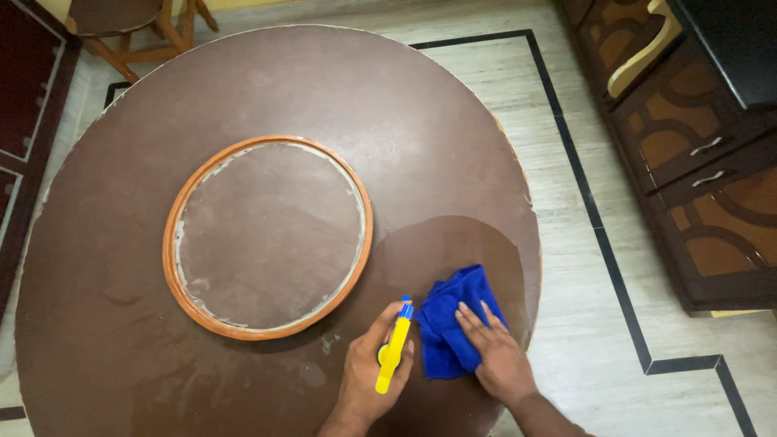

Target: The person wipes a round table and a small circular tray with a cloth while holding a spray bottle.

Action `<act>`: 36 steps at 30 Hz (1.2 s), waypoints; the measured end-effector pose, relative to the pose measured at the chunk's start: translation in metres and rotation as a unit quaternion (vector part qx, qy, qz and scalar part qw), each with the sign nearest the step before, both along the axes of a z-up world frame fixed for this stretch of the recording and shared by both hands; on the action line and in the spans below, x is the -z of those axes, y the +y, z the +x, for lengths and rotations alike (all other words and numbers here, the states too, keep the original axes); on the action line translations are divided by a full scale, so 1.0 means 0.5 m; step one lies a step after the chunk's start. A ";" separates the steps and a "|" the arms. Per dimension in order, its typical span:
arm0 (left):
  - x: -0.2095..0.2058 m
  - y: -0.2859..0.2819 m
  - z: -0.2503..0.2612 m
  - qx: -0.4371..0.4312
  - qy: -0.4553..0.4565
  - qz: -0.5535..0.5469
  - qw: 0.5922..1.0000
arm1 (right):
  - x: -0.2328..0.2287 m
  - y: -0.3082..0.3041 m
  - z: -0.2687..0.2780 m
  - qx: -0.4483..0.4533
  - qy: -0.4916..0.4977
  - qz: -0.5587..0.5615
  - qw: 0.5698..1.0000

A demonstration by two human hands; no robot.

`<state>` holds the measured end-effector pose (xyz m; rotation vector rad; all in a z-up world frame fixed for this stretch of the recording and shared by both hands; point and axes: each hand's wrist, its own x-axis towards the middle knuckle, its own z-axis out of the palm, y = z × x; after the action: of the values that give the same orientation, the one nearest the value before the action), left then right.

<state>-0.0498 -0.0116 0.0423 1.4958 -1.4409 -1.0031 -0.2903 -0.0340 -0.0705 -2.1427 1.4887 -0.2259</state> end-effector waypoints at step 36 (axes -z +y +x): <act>-0.002 -0.010 -0.094 -0.042 -0.136 0.222 0.965 | 0.070 -0.288 -0.115 0.032 -0.048 -0.084 0.995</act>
<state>-0.0969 -0.0165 0.0431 2.0702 -1.3789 -1.1549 -0.3478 -0.1778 -0.1055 -2.1821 1.5322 -0.4851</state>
